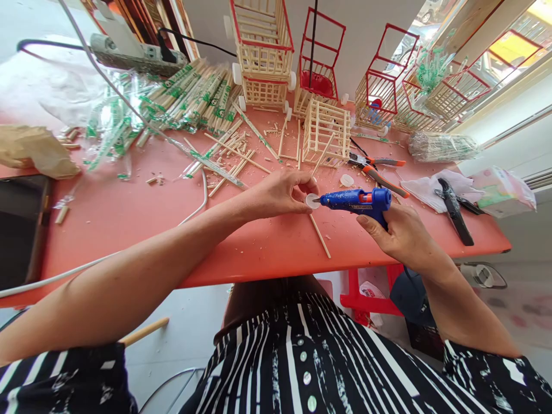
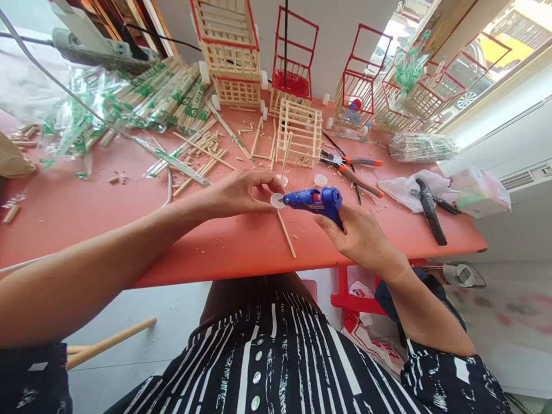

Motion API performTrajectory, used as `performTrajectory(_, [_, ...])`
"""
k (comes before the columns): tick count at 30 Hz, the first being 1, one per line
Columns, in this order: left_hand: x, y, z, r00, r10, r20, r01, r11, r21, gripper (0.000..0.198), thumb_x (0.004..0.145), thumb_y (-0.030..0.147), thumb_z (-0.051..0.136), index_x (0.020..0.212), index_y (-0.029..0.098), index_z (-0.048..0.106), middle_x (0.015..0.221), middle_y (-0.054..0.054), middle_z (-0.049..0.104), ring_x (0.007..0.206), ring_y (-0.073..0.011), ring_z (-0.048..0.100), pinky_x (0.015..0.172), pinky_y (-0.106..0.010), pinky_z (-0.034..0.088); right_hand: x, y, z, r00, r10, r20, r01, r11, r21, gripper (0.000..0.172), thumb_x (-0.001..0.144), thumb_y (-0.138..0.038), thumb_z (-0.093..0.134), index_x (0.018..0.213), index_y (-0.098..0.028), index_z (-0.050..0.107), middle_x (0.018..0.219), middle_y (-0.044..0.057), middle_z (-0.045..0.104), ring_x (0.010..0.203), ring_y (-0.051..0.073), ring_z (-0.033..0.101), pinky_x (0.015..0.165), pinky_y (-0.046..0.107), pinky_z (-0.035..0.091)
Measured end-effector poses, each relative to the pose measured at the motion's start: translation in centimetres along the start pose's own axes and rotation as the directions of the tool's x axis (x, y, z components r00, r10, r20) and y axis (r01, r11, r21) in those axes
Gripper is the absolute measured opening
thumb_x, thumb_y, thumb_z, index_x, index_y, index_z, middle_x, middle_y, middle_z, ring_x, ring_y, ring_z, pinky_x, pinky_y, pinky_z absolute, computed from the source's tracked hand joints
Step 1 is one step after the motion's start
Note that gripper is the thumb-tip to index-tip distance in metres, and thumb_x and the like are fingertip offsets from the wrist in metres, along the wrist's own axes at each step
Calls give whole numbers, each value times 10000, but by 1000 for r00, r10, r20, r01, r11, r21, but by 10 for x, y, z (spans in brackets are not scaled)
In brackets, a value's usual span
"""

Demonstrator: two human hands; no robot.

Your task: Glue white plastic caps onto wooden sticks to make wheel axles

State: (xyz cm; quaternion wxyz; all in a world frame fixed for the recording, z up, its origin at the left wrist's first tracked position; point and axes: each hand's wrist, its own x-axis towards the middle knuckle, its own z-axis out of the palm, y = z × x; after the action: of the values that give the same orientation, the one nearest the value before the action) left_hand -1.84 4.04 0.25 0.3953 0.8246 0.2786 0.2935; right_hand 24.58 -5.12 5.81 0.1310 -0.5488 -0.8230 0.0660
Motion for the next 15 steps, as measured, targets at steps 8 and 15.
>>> performTrajectory(8, [0, 1, 0, 1000, -6, -3, 6, 1000, 3, 247, 768, 331, 717, 939, 155, 741, 942, -49, 755, 877, -177, 673, 808, -290, 559, 0, 2, 1, 1000, -4, 2, 4, 999, -44, 427, 1000, -560, 474, 844, -209, 659, 730, 68, 654, 679, 233, 609, 635, 338, 414])
performTrajectory(15, [0, 0, 0, 1000, 4, -7, -5, 1000, -7, 231, 773, 318, 716, 932, 150, 738, 927, -50, 754, 860, -171, 672, 787, -284, 558, -1, -3, -2, 999, -32, -31, 32, 999, -2, 364, 1011, -510, 468, 931, -212, 662, 747, 63, 680, 666, 232, 627, 611, 330, 419])
